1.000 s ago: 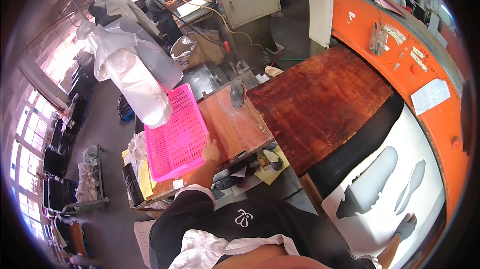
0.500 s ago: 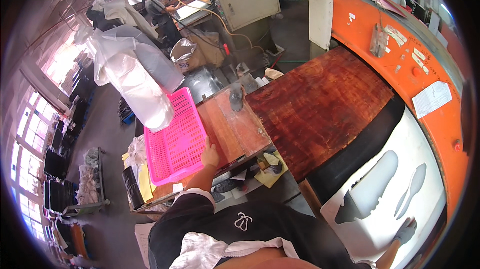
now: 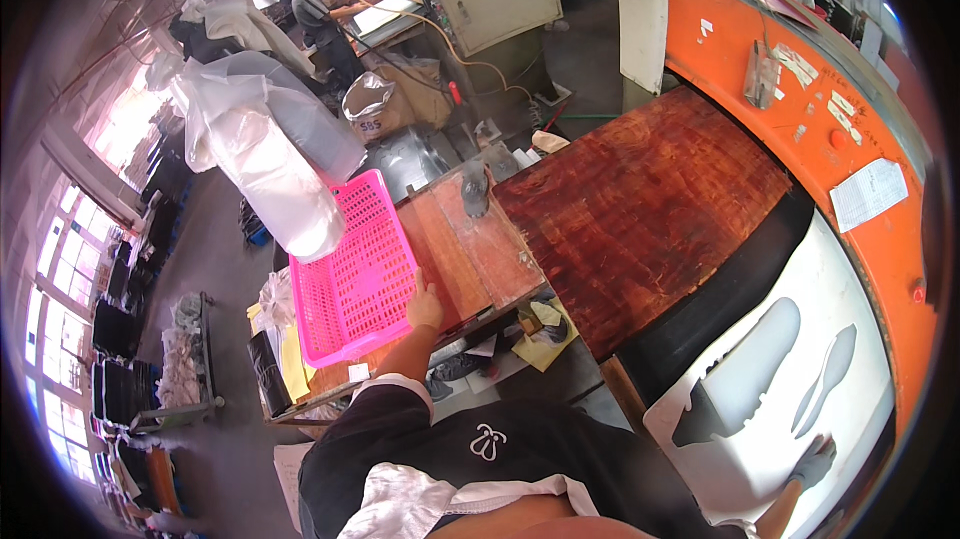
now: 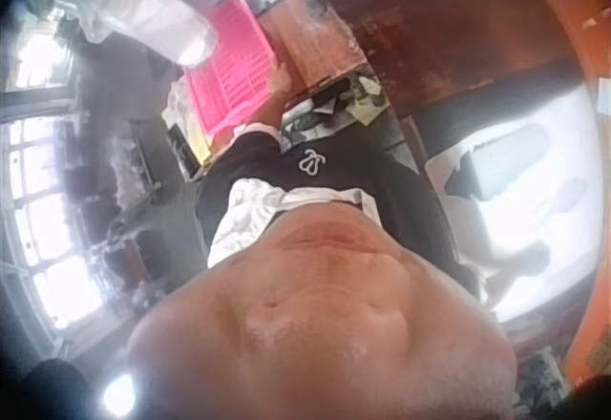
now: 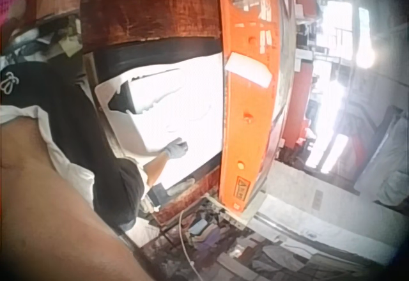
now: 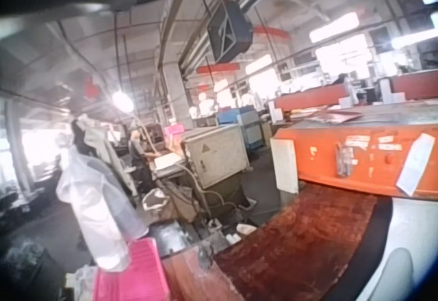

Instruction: The person sorts white cutout pieces from a pink basket into a plastic bag, then places a large white sheet with cutouts onto a table and smooths it. The person continues to handle cutouts and sheets, organizing them on the work surface.

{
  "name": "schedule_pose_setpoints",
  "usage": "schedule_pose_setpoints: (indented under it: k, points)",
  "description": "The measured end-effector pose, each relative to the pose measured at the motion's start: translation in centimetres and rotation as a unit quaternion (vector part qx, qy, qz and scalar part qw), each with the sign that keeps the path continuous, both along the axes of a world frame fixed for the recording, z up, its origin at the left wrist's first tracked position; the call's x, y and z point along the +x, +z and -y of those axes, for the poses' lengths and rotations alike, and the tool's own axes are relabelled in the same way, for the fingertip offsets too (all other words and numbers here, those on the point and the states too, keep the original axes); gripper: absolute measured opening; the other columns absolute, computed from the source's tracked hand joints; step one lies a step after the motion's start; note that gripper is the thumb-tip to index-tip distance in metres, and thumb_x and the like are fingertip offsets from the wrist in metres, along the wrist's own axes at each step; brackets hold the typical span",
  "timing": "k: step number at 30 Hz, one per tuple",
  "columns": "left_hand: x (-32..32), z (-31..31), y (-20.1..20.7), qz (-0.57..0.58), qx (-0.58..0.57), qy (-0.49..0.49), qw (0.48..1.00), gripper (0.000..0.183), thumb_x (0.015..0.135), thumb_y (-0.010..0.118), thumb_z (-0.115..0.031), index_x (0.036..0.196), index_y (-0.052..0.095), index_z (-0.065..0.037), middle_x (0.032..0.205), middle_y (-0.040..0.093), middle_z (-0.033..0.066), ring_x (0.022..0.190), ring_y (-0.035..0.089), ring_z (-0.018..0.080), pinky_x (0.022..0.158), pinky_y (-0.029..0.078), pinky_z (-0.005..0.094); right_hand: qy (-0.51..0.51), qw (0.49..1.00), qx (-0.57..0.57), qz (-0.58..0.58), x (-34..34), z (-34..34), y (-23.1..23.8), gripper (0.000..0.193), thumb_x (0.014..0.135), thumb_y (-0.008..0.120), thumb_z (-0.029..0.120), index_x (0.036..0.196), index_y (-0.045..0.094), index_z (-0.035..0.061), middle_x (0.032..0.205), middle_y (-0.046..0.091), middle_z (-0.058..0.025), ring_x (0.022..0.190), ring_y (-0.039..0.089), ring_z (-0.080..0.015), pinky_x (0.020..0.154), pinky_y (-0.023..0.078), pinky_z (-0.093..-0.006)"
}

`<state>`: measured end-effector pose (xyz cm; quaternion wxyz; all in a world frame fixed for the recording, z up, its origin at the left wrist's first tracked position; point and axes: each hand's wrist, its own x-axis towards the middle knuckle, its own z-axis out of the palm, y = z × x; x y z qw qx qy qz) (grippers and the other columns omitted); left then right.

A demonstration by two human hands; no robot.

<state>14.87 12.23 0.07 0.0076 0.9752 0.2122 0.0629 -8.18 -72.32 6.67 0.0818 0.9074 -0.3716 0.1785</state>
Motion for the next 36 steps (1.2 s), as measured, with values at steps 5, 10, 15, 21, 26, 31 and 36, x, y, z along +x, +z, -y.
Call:
schedule_pose_setpoints:
  k: [5, 10, 15, 21, 26, 31, 36]
  points:
    - [0.5, 0.2, -0.5, -0.011, 0.005, 0.008, 1.000, 0.017, 0.084, 0.042, -0.017, 0.087, 0.055, -0.008, 0.141, 0.024, 0.0080, 0.079, 0.060, 0.0310, 0.063, 0.049, 0.0431, -0.011, 1.000, 0.013, 0.006, 0.1, 0.2, -0.2, 0.048, 0.088, 0.044, 0.040, 0.113, 0.051, -0.0012, 0.111, 0.052, -0.0177, 0.100, 0.052, -0.0323, 0.084, 0.043, -0.0382]
    - [0.4, 0.1, -0.5, -0.004, -0.006, 0.010, 1.000, 0.018, 0.085, 0.041, -0.019, 0.087, 0.055, -0.008, 0.141, 0.024, 0.0069, 0.078, 0.060, 0.0312, 0.063, 0.049, 0.0436, -0.006, 1.000, 0.000, 0.003, 0.1, 0.7, -0.7, 0.048, 0.088, 0.045, 0.039, 0.112, 0.051, -0.0016, 0.109, 0.053, -0.0177, 0.100, 0.052, -0.0322, 0.084, 0.043, -0.0386]
    - [-0.1, -0.2, -0.2, -0.010, 0.006, 0.014, 1.000, 0.015, 0.083, 0.042, -0.016, 0.086, 0.054, -0.008, 0.142, 0.023, 0.0069, 0.079, 0.060, 0.0306, 0.061, 0.049, 0.0435, -0.002, 1.000, 0.009, 0.002, 0.3, 0.6, -0.4, 0.047, 0.088, 0.045, 0.039, 0.111, 0.052, -0.0017, 0.108, 0.054, -0.0177, 0.099, 0.053, -0.0324, 0.084, 0.043, -0.0387]
    - [-0.4, -0.2, 0.1, -0.006, 0.014, -0.006, 1.000, 0.011, 0.079, 0.045, -0.011, 0.085, 0.053, -0.007, 0.141, 0.022, 0.0107, 0.079, 0.060, 0.0300, 0.061, 0.050, 0.0421, -0.002, 1.000, -0.007, 0.009, 0.3, 0.0, 0.0, 0.048, 0.087, 0.045, 0.040, 0.111, 0.052, -0.0016, 0.108, 0.053, -0.0187, 0.098, 0.053, -0.0333, 0.083, 0.043, -0.0393]
    - [-0.5, -0.1, 0.7, -0.042, -0.015, 0.008, 0.999, 0.022, 0.073, 0.051, -0.011, 0.094, 0.051, -0.006, 0.142, 0.020, 0.0116, 0.086, 0.058, 0.0302, 0.066, 0.050, 0.0417, 0.007, 1.000, 0.008, 0.020, 0.0, 0.3, -0.2, 0.047, 0.087, 0.045, 0.039, 0.111, 0.052, -0.0015, 0.108, 0.053, -0.0189, 0.098, 0.053, -0.0335, 0.083, 0.043, -0.0394]
    - [-0.8, 0.9, 2.3, -0.009, 0.023, -0.012, 1.000, 0.046, 0.070, 0.056, -0.012, 0.115, 0.046, -0.007, 0.141, 0.020, 0.0141, 0.106, 0.047, 0.0335, 0.085, 0.042, 0.0417, -0.012, 1.000, 0.000, 0.009, -0.1, 0.4, -0.4, 0.047, 0.087, 0.045, 0.039, 0.111, 0.053, -0.0008, 0.108, 0.054, -0.0174, 0.098, 0.053, -0.0324, 0.083, 0.044, -0.0387]
    - [1.1, 6.1, 10.5, 0.167, -0.040, -0.191, 0.967, 0.048, 0.071, 0.058, -0.010, 0.118, 0.045, -0.007, 0.131, 0.036, 0.0165, 0.112, 0.043, 0.0365, 0.092, 0.036, 0.0413, -0.014, 1.000, 0.001, 0.009, -0.1, 0.3, -0.4, 0.045, 0.086, 0.045, 0.039, 0.110, 0.053, 0.0009, 0.109, 0.054, -0.0163, 0.098, 0.053, -0.0315, 0.082, 0.044, -0.0387]
